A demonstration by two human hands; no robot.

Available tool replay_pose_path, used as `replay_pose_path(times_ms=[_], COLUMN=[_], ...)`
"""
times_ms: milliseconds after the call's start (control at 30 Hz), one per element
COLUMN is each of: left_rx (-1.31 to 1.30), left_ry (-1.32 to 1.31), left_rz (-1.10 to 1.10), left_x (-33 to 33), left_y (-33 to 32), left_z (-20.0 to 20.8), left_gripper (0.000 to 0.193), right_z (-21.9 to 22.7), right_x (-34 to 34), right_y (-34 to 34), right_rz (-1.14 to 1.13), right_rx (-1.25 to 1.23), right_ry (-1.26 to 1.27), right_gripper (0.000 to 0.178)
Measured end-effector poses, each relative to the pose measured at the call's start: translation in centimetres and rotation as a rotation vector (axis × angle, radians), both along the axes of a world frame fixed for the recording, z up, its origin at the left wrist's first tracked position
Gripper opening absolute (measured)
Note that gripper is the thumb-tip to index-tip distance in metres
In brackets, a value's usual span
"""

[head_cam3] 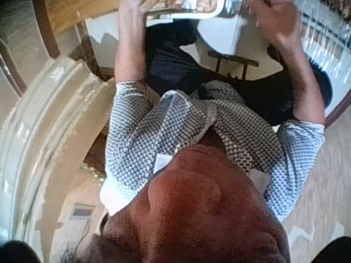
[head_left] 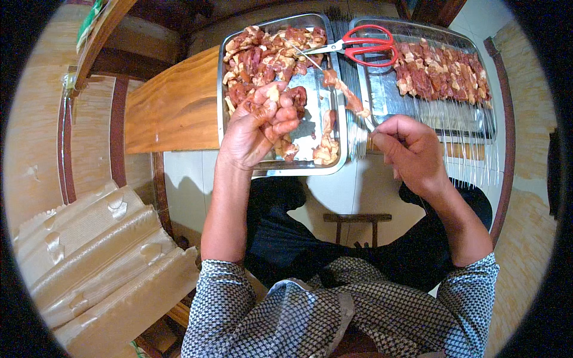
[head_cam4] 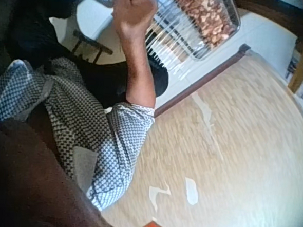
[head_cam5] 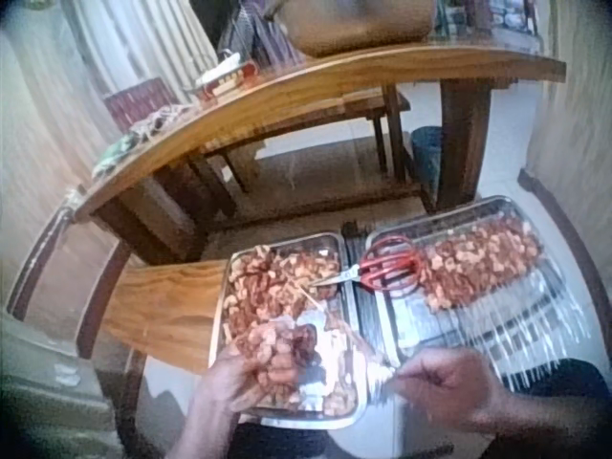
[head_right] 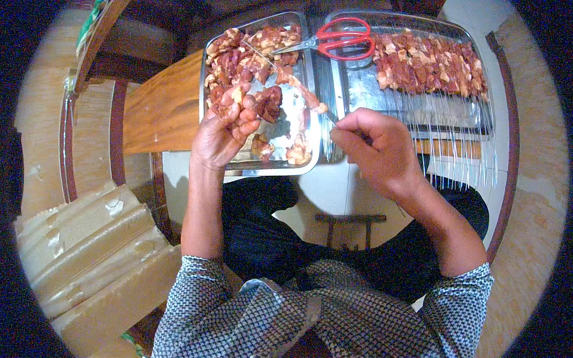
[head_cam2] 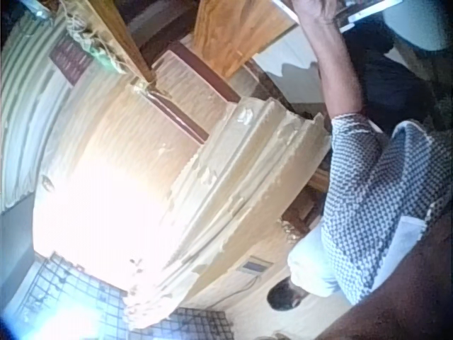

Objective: The person sits on the floor and threads pieces of marinated meat from a metal tray onto thin metal skewers. The person picks up meat with one hand and pushes it onto the skewer held in the other hand, then places the completed skewer onto a second tray.

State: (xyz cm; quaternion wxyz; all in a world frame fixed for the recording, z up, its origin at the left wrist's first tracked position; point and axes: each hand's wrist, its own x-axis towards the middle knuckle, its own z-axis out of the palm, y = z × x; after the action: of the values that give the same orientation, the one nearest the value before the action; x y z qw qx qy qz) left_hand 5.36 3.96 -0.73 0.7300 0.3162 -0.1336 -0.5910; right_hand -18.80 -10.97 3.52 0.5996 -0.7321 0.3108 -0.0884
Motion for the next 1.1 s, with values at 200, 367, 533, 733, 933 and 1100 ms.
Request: replay_pose_path(times_ms=[200, 367, 533, 733, 933, 1100], left_rx=[-0.07, -0.071, -0.006, 0.128, 0.194, 0.297], left_ry=[0.038, 0.091, -0.047, -0.344, -0.452, -0.551], left_rz=[0.261, 0.316, 0.251, 0.274, 0.265, 0.228], left_x=[0.2, 1.2, 0.9, 0.6, 0.3, 0.6], left_y=[-1.1, -1.6, -1.7, -1.8, -2.1, -1.9], left_z=[0.1, 0.1, 1.2, 2.3, 2.7, 1.9], left_gripper=[0.03, 0.028, 0.043, 0.051, 0.047, 0.028], right_z=[-0.3, -1.4, -1.6, -1.2, -1.0, -0.9], right_x=[-0.2, -0.6, -0.6, -0.7, -0.6, -0.6], right_y=[1.1, 1.6, 1.3, 1.2, 1.1, 1.1], right_rz=[0.079, 0.147, 0.159, 0.169, 0.113, 0.119], right_rx=[-0.075, -0.334, -0.421, -0.414, -0.271, -0.245], right_ry=[-0.006, -0.067, -0.096, -0.052, -0.047, -0.021], right_gripper=[0.015, 0.015, 0.015, 0.014, 0.015, 0.016])
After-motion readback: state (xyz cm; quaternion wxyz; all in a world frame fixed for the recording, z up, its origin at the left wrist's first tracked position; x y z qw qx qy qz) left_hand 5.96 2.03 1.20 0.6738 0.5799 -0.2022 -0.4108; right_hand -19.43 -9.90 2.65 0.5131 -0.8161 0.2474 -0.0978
